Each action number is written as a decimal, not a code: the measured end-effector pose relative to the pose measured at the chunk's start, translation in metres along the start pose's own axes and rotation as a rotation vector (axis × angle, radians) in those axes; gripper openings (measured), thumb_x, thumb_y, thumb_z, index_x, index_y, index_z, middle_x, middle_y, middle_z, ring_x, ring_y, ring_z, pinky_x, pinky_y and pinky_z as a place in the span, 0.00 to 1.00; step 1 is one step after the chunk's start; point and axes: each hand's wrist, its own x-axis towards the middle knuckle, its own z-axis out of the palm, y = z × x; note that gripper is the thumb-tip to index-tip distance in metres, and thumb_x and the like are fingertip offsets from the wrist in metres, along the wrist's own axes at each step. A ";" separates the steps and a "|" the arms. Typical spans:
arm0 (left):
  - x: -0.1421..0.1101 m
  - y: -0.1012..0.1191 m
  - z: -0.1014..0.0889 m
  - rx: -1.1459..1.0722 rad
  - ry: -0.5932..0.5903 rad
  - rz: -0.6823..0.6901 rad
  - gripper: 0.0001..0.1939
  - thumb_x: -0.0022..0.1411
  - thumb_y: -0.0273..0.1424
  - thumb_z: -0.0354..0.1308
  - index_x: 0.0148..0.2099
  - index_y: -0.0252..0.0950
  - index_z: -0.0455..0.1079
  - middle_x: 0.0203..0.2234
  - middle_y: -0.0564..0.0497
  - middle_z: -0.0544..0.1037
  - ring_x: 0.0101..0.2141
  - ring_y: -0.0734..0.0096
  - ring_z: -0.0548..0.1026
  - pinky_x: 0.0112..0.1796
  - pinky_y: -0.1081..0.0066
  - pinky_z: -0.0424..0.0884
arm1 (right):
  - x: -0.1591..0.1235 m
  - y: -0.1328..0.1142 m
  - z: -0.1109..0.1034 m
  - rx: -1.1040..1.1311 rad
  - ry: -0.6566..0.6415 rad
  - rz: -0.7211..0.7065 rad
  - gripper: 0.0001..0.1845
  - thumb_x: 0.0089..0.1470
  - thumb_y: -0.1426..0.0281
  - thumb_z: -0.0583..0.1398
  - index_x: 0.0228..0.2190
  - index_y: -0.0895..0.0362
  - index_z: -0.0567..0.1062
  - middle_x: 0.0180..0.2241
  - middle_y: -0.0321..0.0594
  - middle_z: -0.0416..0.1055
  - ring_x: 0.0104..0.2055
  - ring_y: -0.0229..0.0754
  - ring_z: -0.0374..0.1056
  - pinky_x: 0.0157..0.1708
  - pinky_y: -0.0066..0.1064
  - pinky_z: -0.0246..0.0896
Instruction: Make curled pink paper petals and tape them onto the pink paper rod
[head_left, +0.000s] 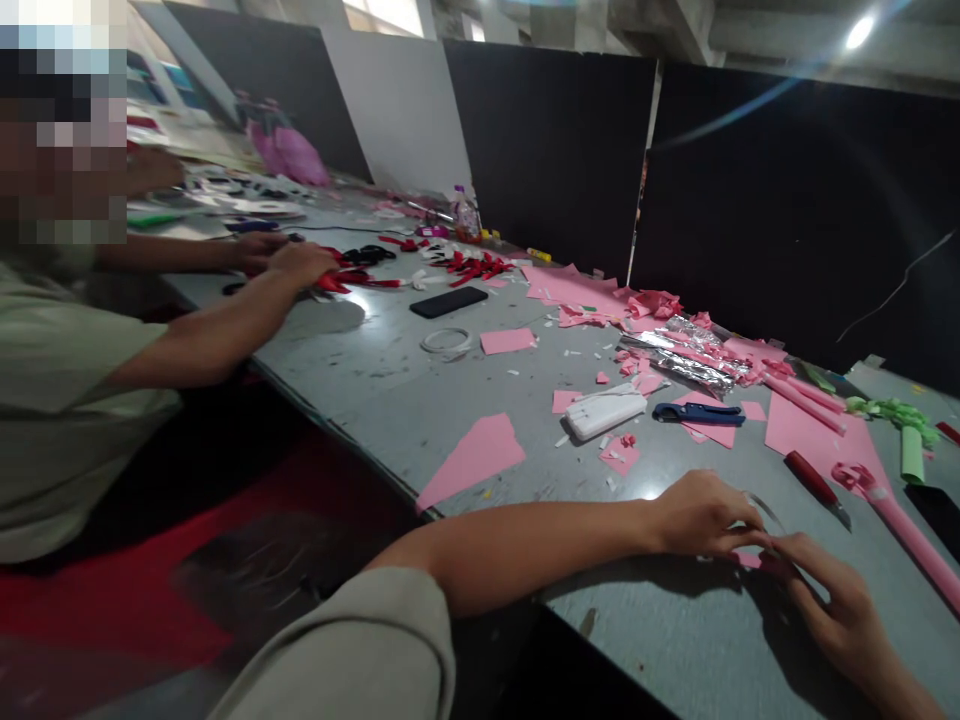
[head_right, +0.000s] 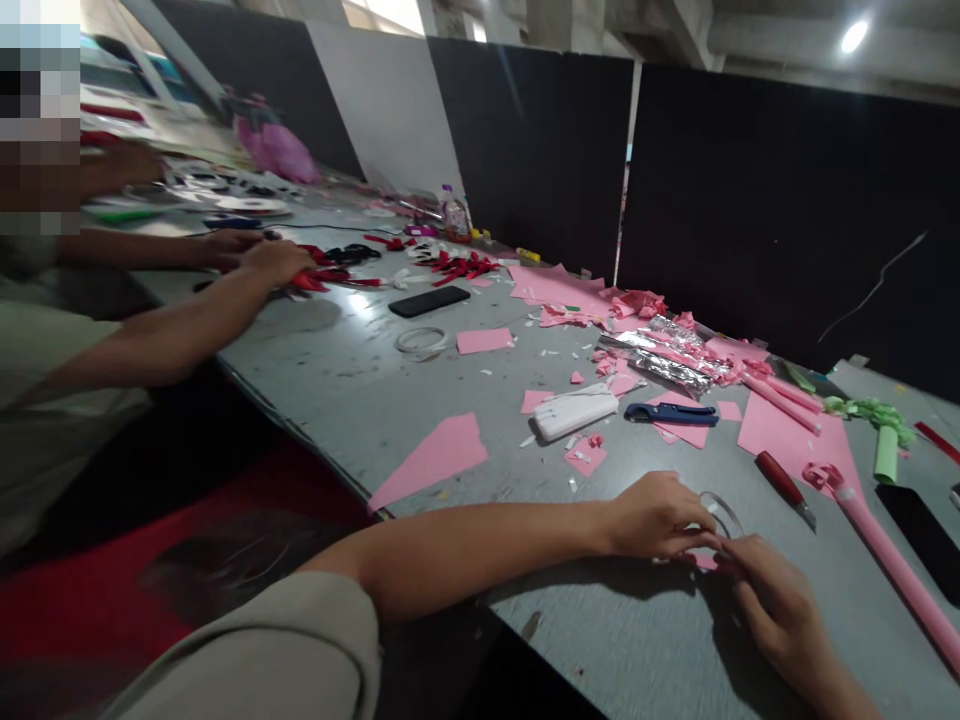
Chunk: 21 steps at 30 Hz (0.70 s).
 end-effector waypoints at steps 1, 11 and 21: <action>0.000 0.000 0.000 0.028 -0.017 0.042 0.11 0.79 0.39 0.63 0.47 0.38 0.82 0.36 0.50 0.87 0.38 0.62 0.84 0.39 0.67 0.68 | 0.000 -0.001 0.001 0.009 0.002 0.012 0.14 0.71 0.70 0.61 0.54 0.50 0.83 0.43 0.46 0.85 0.42 0.51 0.85 0.40 0.34 0.83; -0.001 0.001 0.001 -0.177 0.040 -0.129 0.24 0.61 0.49 0.78 0.41 0.34 0.76 0.27 0.53 0.79 0.31 0.67 0.78 0.34 0.70 0.66 | 0.012 -0.014 -0.002 0.074 0.068 0.031 0.12 0.69 0.72 0.62 0.49 0.49 0.84 0.40 0.44 0.85 0.39 0.50 0.83 0.37 0.33 0.81; -0.004 0.005 -0.006 -0.393 -0.016 -0.183 0.08 0.77 0.34 0.63 0.46 0.36 0.80 0.33 0.50 0.82 0.35 0.67 0.77 0.40 0.71 0.68 | 0.004 -0.014 0.007 0.193 0.042 0.138 0.21 0.69 0.76 0.61 0.58 0.48 0.82 0.37 0.38 0.84 0.37 0.44 0.82 0.37 0.28 0.76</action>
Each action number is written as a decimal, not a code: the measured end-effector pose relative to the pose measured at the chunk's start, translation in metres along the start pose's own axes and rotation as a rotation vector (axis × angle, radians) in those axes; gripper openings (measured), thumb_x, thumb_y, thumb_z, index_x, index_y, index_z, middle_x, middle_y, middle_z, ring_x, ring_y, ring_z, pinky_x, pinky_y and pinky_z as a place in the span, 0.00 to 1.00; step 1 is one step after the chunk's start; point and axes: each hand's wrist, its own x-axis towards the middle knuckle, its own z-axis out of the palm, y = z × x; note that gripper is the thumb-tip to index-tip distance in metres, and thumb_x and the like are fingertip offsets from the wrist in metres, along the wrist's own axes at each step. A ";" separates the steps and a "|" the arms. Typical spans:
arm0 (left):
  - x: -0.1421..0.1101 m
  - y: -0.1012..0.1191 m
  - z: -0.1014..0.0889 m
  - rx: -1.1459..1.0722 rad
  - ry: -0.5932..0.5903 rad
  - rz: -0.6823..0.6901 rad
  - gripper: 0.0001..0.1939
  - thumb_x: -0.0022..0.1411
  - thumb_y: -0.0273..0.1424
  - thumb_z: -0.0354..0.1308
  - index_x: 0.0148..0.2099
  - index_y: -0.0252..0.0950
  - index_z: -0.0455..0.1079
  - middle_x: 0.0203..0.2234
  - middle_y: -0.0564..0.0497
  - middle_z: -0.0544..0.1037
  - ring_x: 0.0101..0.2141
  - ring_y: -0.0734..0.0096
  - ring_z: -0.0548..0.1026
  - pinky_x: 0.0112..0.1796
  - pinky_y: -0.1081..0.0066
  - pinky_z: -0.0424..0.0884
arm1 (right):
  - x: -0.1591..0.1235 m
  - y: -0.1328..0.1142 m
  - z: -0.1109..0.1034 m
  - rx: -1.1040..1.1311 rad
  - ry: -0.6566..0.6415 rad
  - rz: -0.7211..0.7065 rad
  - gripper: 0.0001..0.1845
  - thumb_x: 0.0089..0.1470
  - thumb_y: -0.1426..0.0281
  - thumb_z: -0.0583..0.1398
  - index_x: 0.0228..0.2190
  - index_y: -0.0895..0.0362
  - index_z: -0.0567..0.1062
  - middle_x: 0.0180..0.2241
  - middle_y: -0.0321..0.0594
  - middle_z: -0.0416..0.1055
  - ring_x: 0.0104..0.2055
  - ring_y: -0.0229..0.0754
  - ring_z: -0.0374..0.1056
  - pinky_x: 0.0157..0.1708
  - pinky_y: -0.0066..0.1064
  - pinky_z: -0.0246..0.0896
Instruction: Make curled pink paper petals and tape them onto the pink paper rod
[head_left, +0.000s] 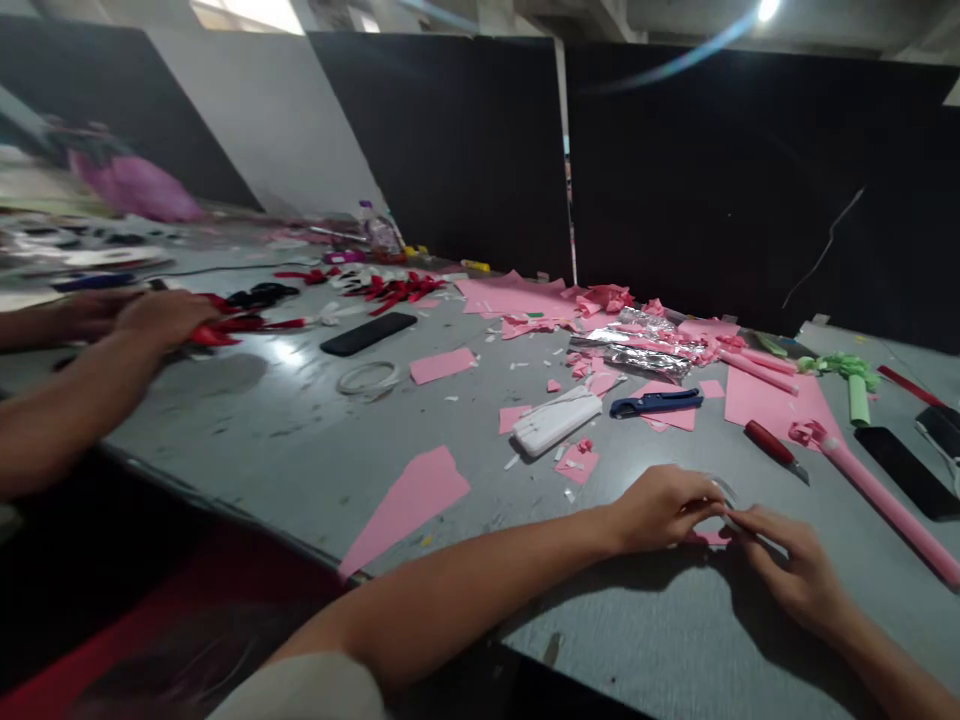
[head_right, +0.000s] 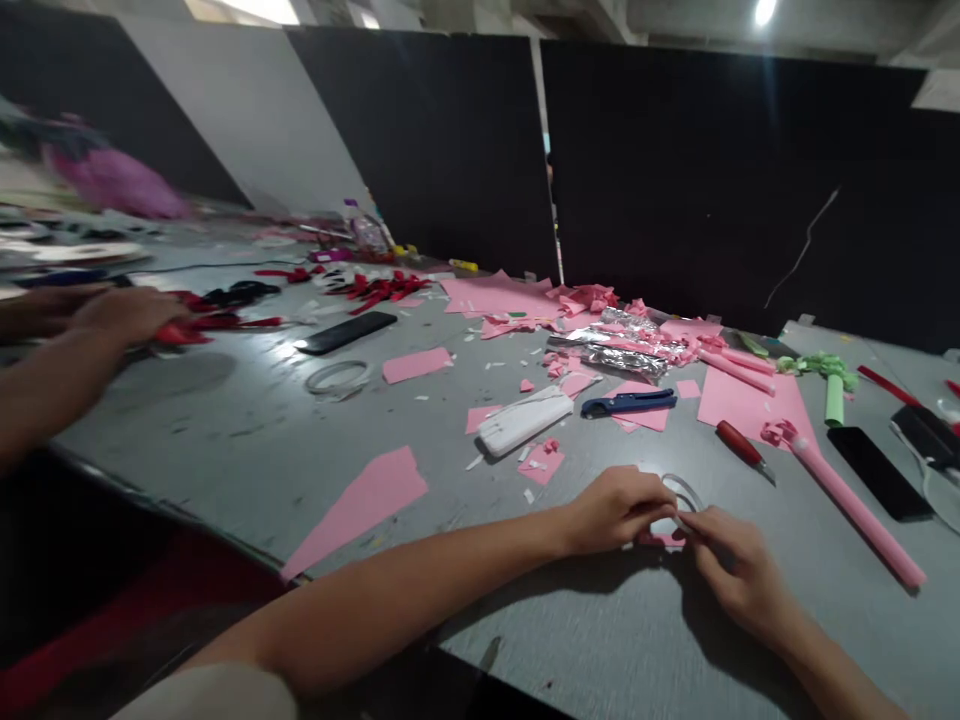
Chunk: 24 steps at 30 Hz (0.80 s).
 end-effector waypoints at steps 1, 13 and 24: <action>-0.001 0.001 -0.001 0.014 -0.011 0.016 0.08 0.77 0.34 0.61 0.46 0.36 0.80 0.35 0.49 0.82 0.37 0.65 0.78 0.42 0.69 0.68 | 0.000 0.000 0.001 -0.005 -0.007 -0.003 0.22 0.69 0.77 0.60 0.58 0.47 0.82 0.37 0.38 0.83 0.36 0.43 0.80 0.36 0.28 0.75; -0.003 0.002 -0.002 -0.240 0.086 -0.204 0.25 0.65 0.52 0.70 0.36 0.36 0.70 0.22 0.59 0.66 0.25 0.74 0.63 0.29 0.73 0.57 | 0.005 -0.011 -0.008 0.122 -0.049 0.062 0.14 0.72 0.73 0.59 0.51 0.50 0.83 0.38 0.40 0.81 0.37 0.45 0.76 0.38 0.34 0.70; -0.004 0.008 -0.003 -0.109 0.020 -0.066 0.13 0.70 0.41 0.65 0.45 0.36 0.79 0.30 0.53 0.76 0.30 0.69 0.69 0.36 0.69 0.61 | 0.010 -0.013 -0.004 0.104 -0.050 0.171 0.15 0.66 0.76 0.58 0.42 0.55 0.86 0.33 0.40 0.81 0.33 0.42 0.75 0.38 0.32 0.69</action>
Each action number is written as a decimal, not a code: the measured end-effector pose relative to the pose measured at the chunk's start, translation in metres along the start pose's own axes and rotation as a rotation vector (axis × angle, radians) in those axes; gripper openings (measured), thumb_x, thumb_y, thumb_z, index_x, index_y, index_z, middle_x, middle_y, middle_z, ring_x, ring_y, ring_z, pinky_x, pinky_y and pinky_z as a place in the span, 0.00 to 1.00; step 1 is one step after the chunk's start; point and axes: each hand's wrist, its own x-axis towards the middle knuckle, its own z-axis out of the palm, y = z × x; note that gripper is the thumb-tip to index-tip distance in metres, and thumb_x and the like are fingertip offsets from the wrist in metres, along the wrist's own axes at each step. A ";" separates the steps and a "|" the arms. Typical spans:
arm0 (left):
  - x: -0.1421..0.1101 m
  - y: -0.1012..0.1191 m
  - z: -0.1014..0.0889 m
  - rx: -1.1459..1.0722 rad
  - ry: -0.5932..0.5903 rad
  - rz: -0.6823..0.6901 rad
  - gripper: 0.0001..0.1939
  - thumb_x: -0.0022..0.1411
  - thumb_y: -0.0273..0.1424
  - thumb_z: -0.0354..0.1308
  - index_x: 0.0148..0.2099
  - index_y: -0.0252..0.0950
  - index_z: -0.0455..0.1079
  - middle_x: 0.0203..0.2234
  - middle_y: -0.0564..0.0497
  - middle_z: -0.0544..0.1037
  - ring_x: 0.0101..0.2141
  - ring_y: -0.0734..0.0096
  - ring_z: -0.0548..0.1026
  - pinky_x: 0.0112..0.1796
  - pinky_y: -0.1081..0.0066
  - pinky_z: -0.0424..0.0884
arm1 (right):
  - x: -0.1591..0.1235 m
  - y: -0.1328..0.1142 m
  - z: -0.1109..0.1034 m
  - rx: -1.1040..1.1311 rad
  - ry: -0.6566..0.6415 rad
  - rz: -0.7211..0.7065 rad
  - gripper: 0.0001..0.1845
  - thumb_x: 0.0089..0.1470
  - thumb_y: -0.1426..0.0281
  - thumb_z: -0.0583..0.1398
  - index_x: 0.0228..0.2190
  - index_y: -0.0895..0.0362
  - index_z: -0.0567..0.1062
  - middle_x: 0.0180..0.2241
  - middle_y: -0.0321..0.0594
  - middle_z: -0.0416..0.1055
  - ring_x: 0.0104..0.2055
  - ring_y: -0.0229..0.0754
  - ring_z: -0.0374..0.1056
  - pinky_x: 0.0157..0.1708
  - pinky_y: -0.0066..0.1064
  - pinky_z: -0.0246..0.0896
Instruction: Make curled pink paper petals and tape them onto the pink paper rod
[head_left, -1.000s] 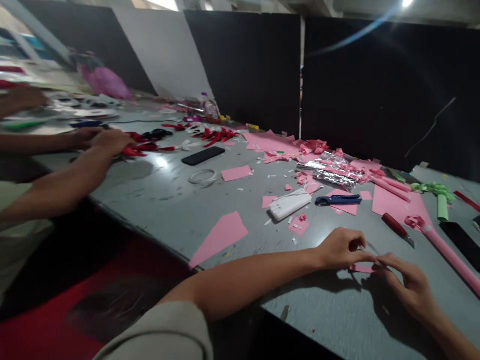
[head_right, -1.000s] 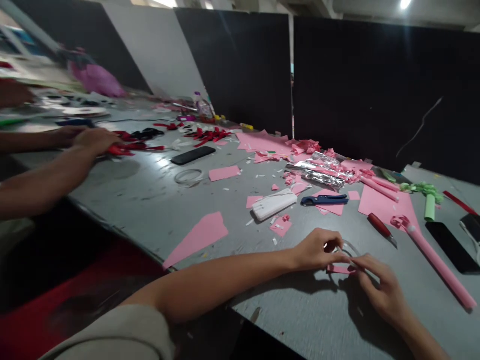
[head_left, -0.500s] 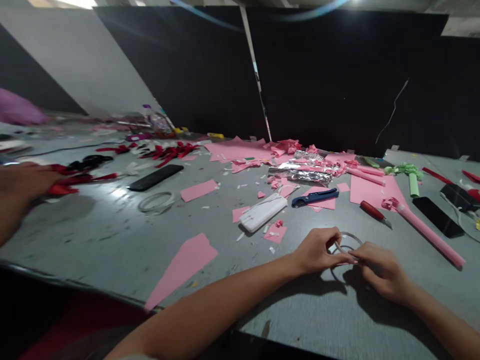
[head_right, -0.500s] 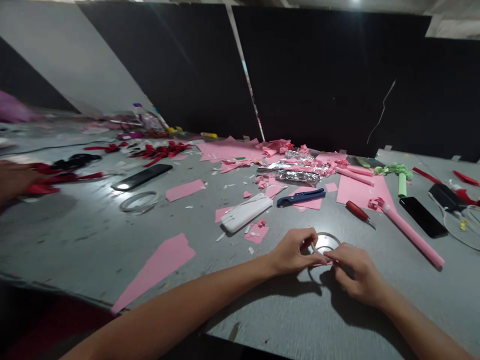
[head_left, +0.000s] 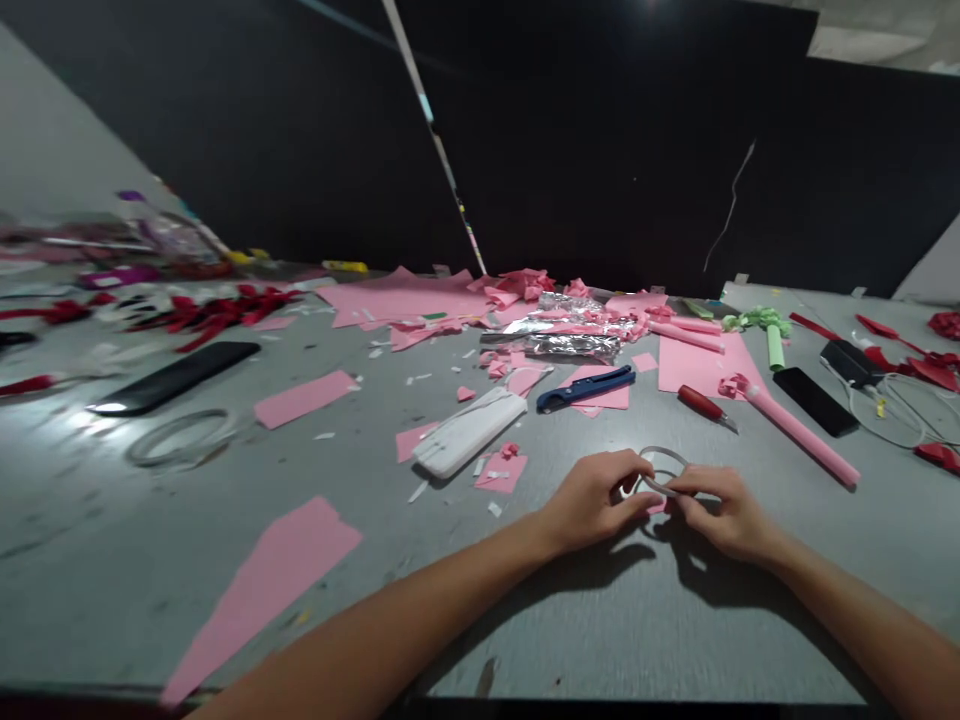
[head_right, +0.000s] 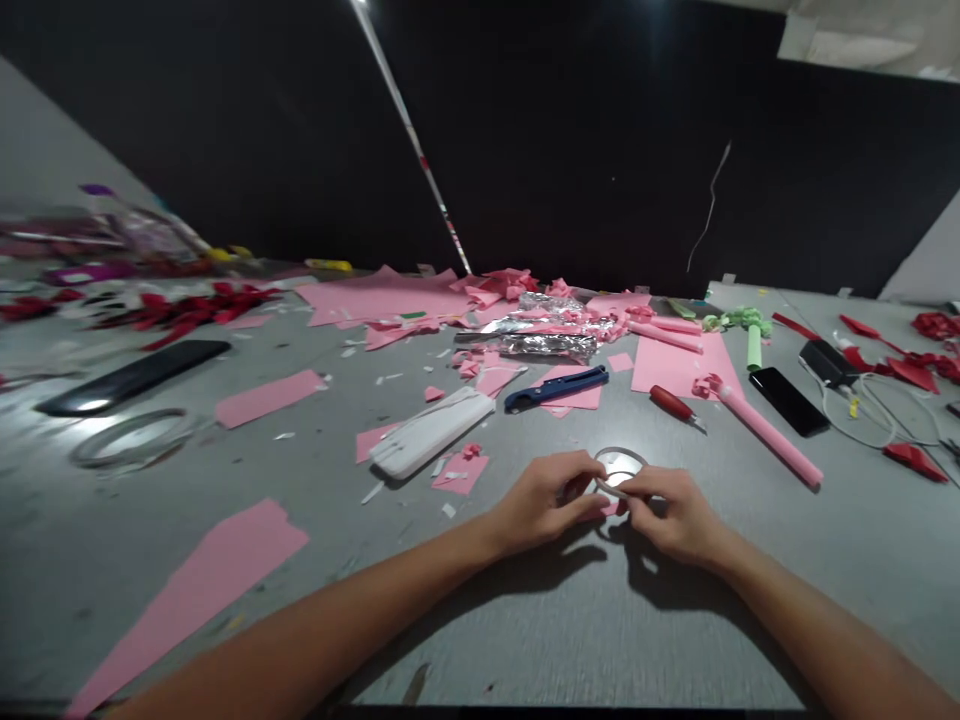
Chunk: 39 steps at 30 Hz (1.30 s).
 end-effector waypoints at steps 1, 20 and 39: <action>-0.001 0.000 0.001 0.017 0.006 -0.009 0.14 0.68 0.43 0.67 0.43 0.35 0.78 0.28 0.54 0.74 0.28 0.70 0.67 0.35 0.69 0.60 | 0.000 -0.001 0.000 0.006 -0.008 -0.003 0.17 0.65 0.77 0.58 0.43 0.54 0.86 0.33 0.39 0.81 0.34 0.42 0.75 0.38 0.32 0.69; 0.002 0.005 -0.006 -0.469 0.049 -0.272 0.21 0.67 0.50 0.64 0.36 0.37 0.69 0.24 0.56 0.65 0.26 0.72 0.61 0.30 0.70 0.57 | -0.001 0.010 -0.009 0.259 0.031 0.158 0.18 0.65 0.72 0.59 0.47 0.52 0.88 0.34 0.42 0.81 0.36 0.46 0.77 0.40 0.39 0.71; 0.000 0.007 -0.006 -0.103 0.092 -0.135 0.19 0.66 0.47 0.67 0.34 0.36 0.70 0.24 0.55 0.71 0.27 0.70 0.66 0.32 0.70 0.61 | 0.002 -0.003 -0.006 0.086 0.059 -0.076 0.10 0.69 0.73 0.61 0.45 0.53 0.83 0.40 0.43 0.82 0.45 0.48 0.76 0.47 0.41 0.72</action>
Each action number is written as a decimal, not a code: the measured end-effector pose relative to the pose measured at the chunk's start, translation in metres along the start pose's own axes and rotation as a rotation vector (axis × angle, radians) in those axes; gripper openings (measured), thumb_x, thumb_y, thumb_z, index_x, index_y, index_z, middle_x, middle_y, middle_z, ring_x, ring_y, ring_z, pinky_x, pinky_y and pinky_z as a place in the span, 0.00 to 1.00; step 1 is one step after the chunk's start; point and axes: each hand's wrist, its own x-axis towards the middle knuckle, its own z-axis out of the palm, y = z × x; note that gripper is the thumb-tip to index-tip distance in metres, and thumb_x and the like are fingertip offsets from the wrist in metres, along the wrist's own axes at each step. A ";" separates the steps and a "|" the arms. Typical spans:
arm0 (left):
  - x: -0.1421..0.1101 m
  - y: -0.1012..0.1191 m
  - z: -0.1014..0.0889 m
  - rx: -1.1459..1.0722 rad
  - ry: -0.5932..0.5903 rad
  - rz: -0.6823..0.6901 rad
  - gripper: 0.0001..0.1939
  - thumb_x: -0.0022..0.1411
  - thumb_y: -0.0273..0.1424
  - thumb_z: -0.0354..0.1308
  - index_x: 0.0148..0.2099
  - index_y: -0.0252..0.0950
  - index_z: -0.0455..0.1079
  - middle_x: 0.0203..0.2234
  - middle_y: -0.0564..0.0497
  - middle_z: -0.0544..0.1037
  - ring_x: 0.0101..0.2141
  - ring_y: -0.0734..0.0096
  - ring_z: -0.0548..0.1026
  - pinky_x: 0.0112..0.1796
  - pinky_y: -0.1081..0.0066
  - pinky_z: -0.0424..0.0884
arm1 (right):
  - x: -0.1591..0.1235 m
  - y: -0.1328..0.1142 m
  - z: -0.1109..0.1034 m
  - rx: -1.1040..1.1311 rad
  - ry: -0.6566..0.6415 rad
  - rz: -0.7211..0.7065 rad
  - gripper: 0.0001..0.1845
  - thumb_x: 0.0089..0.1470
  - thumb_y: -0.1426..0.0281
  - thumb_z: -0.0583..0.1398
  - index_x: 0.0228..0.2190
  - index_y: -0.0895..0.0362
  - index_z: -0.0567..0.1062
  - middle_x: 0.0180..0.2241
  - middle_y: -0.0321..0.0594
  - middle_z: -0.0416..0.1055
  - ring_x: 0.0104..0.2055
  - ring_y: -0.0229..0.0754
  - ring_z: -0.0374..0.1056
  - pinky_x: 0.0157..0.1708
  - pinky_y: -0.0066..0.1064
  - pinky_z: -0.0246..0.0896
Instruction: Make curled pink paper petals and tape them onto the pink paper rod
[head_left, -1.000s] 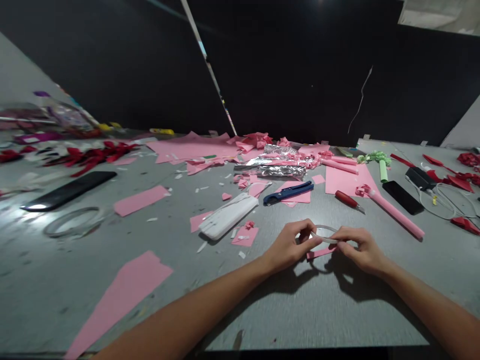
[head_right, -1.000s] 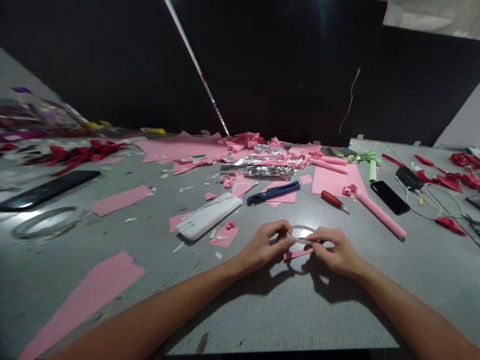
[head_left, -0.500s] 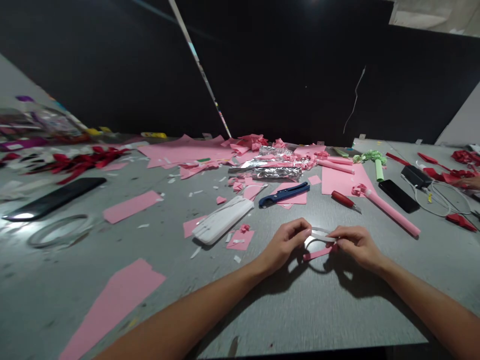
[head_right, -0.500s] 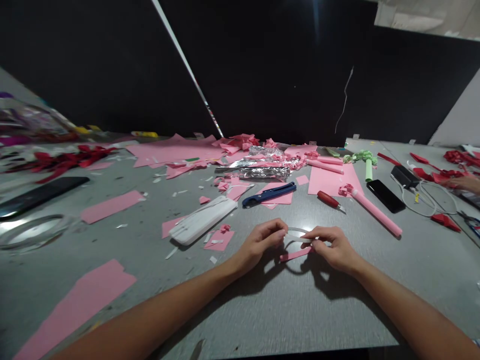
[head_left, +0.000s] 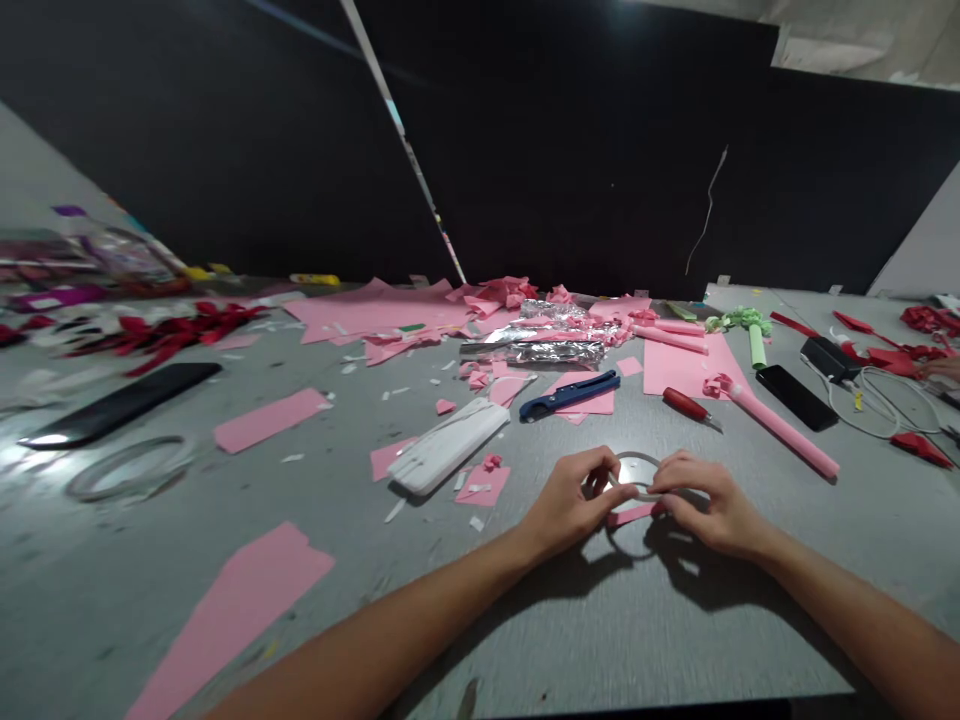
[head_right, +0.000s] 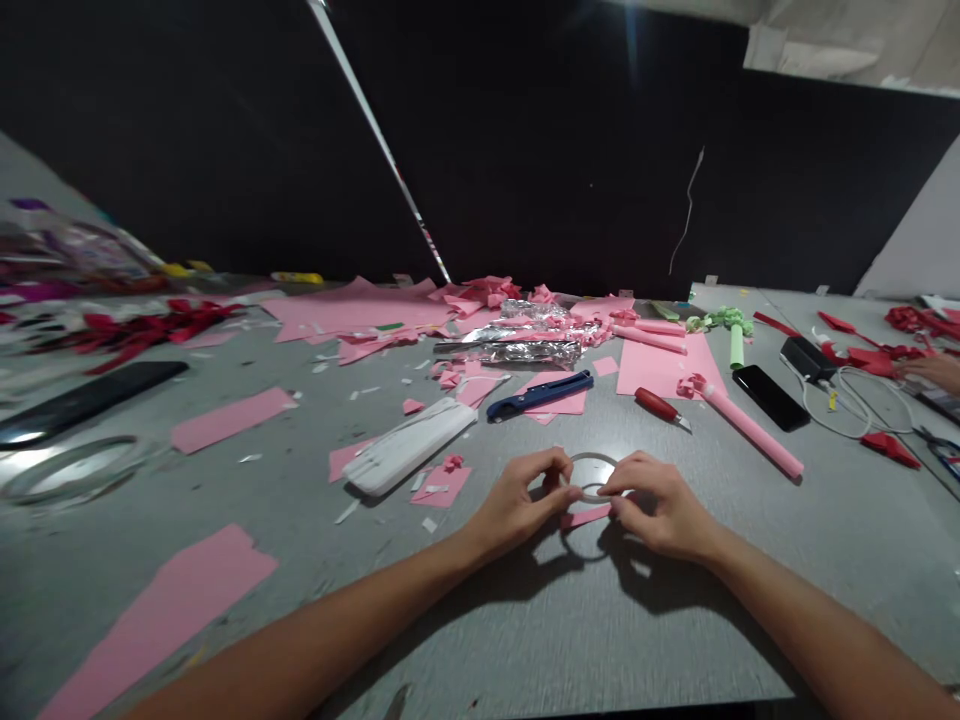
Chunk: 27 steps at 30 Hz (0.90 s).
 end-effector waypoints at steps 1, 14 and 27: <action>0.000 -0.001 -0.001 -0.045 0.004 -0.021 0.21 0.67 0.48 0.65 0.33 0.37 0.69 0.25 0.54 0.70 0.28 0.70 0.66 0.32 0.70 0.61 | 0.000 -0.001 0.000 0.007 -0.004 -0.012 0.10 0.69 0.73 0.61 0.46 0.53 0.83 0.40 0.44 0.82 0.45 0.48 0.76 0.47 0.42 0.72; 0.002 -0.008 0.000 -0.041 0.055 -0.005 0.13 0.74 0.40 0.58 0.46 0.38 0.79 0.35 0.49 0.81 0.35 0.64 0.76 0.39 0.67 0.70 | 0.000 0.002 0.001 -0.022 0.040 0.001 0.09 0.70 0.72 0.62 0.45 0.52 0.84 0.38 0.43 0.83 0.42 0.48 0.77 0.44 0.42 0.73; -0.008 -0.009 0.010 0.457 -0.060 0.330 0.09 0.78 0.36 0.59 0.47 0.37 0.77 0.36 0.47 0.81 0.37 0.62 0.78 0.41 0.66 0.72 | -0.004 0.009 0.012 -0.267 0.014 -0.142 0.13 0.63 0.78 0.61 0.45 0.53 0.81 0.35 0.42 0.81 0.38 0.48 0.74 0.40 0.38 0.68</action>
